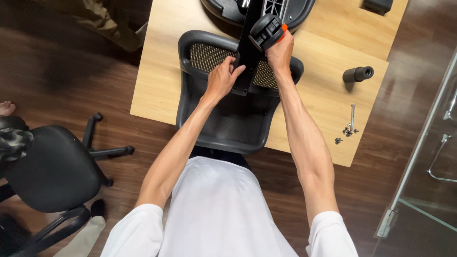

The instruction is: The person assembles an office chair on a wooden table. They use a screwdriver to drive screws securing the black five-star base to the seat mechanism, reposition the base, then align the mesh backrest against the seat and drive screws to fasten the backrest, picking screws from the table by hand.

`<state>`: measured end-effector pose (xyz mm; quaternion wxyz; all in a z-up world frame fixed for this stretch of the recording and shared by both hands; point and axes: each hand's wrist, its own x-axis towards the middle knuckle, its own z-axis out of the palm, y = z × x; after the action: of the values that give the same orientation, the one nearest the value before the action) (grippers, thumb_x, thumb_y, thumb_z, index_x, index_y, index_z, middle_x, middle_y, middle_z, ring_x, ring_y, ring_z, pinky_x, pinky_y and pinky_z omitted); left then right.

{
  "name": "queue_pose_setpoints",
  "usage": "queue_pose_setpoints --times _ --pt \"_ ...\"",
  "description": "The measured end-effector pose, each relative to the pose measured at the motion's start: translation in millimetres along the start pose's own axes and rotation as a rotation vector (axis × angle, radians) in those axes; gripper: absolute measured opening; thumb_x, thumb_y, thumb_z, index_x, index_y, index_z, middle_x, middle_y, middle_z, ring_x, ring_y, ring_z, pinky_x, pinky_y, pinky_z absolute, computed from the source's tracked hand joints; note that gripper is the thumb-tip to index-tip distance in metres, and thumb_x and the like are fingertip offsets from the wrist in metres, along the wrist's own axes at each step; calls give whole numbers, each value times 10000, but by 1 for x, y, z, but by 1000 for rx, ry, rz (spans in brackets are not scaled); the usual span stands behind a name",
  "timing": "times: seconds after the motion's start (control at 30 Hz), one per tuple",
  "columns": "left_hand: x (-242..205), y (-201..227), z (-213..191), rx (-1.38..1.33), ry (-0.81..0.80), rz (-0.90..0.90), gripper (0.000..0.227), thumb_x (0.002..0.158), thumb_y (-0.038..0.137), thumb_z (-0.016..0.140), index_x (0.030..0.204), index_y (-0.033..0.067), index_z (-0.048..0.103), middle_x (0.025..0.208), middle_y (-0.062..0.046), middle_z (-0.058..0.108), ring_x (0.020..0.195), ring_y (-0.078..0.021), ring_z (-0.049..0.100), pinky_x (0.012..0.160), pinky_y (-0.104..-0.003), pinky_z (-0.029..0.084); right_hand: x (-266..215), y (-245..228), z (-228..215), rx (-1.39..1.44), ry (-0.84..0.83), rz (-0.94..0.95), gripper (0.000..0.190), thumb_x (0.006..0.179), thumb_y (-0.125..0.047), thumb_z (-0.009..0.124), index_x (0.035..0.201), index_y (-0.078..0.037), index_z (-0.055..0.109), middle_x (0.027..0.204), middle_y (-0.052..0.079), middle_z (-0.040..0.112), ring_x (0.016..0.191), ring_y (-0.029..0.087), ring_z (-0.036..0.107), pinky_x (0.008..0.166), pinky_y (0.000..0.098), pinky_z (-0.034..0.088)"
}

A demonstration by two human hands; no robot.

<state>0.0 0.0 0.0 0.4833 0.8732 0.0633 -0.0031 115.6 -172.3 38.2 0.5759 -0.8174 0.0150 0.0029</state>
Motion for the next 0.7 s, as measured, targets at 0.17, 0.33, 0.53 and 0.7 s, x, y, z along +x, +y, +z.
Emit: queue_pose_setpoints --times 0.17,0.33,0.53,0.7 --pt "-4 3 -9 -27 -50 16 460 954 425 690 1149 13 622 669 -53 618 618 -215 640 592 -386 495 4 0 2 10 24 -69 84 921 -60 712 899 1 659 715 13 688 601 94 650 517 260 517" --pt "-20 13 -21 -194 -126 -153 467 1075 480 596 1082 21 685 701 -55 618 664 -206 595 684 -376 487 21 3 -1 61 18 -224 57 928 -43 708 951 -4 673 828 3 716 760 79 658 686 269 558" --pt "-14 15 -17 -176 -175 -153 455 1009 448 620 1197 33 621 676 -50 576 624 -152 571 645 -347 484 15 -2 -4 -1 -5 -213 109 886 -73 755 926 -3 683 832 13 735 765 80 670 703 279 572" --pt "-10 -6 -10 -268 -174 -7 492 890 241 791 1245 -21 573 734 20 608 626 -80 556 627 -264 499 5 -4 0 24 18 -74 107 925 -101 706 919 -3 665 760 32 723 661 107 682 579 285 561"
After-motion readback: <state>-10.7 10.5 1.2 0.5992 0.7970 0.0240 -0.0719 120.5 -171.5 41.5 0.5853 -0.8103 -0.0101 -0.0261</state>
